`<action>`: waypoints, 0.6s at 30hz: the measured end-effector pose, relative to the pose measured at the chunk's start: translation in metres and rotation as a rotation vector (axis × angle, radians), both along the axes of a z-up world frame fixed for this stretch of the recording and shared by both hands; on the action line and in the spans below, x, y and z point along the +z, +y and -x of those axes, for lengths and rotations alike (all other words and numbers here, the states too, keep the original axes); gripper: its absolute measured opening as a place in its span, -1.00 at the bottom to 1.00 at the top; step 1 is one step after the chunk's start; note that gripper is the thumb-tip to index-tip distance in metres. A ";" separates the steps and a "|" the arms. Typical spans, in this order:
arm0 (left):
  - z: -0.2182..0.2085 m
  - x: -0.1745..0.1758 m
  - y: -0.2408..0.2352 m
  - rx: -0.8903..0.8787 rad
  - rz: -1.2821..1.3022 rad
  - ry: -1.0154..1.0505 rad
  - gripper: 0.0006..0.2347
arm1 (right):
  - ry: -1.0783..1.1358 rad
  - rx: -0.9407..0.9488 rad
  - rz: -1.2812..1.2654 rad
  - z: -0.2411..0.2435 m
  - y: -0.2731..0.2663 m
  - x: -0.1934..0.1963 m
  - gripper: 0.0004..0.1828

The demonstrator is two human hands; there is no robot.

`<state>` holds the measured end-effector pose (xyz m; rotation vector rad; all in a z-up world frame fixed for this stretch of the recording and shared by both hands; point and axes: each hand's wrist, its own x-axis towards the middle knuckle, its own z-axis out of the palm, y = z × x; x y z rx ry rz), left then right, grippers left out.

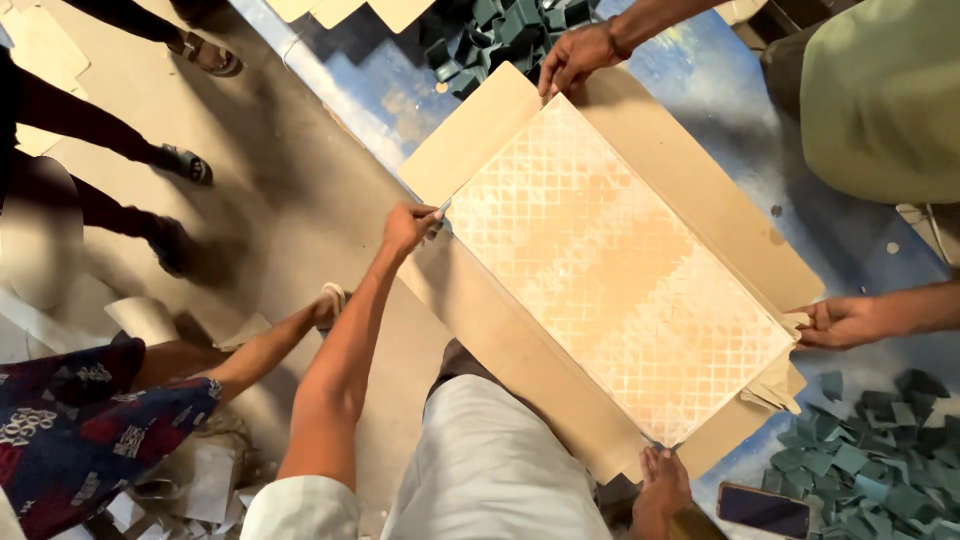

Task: The person places a rectangular tile onto a cardboard sheet, folds the cardboard to create a box, and applies yellow tape along the edges. They also handle small square spacers and move cardboard components on a blue workspace.

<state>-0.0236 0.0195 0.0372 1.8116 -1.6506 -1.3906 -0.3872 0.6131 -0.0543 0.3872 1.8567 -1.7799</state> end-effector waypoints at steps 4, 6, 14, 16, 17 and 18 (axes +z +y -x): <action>-0.013 0.001 -0.014 0.001 0.017 -0.098 -0.38 | -0.066 0.037 0.104 0.008 0.025 -0.016 -0.65; -0.023 -0.018 -0.020 -0.032 -0.086 -0.096 -0.25 | -0.189 0.027 0.159 0.016 0.045 -0.026 -0.63; -0.027 -0.016 -0.038 -0.108 -0.319 -0.048 -0.07 | -0.330 0.129 -0.058 0.035 0.072 -0.074 -0.75; -0.029 -0.025 -0.040 -0.117 -0.254 -0.016 -0.13 | -0.277 0.138 -0.056 0.049 0.091 -0.105 -0.82; -0.029 -0.024 -0.039 -0.115 -0.254 -0.015 -0.13 | -0.276 0.140 -0.057 0.048 0.085 -0.092 -0.82; -0.029 -0.023 -0.038 -0.108 -0.221 0.005 -0.17 | -0.288 0.194 -0.038 0.048 0.079 -0.079 -0.82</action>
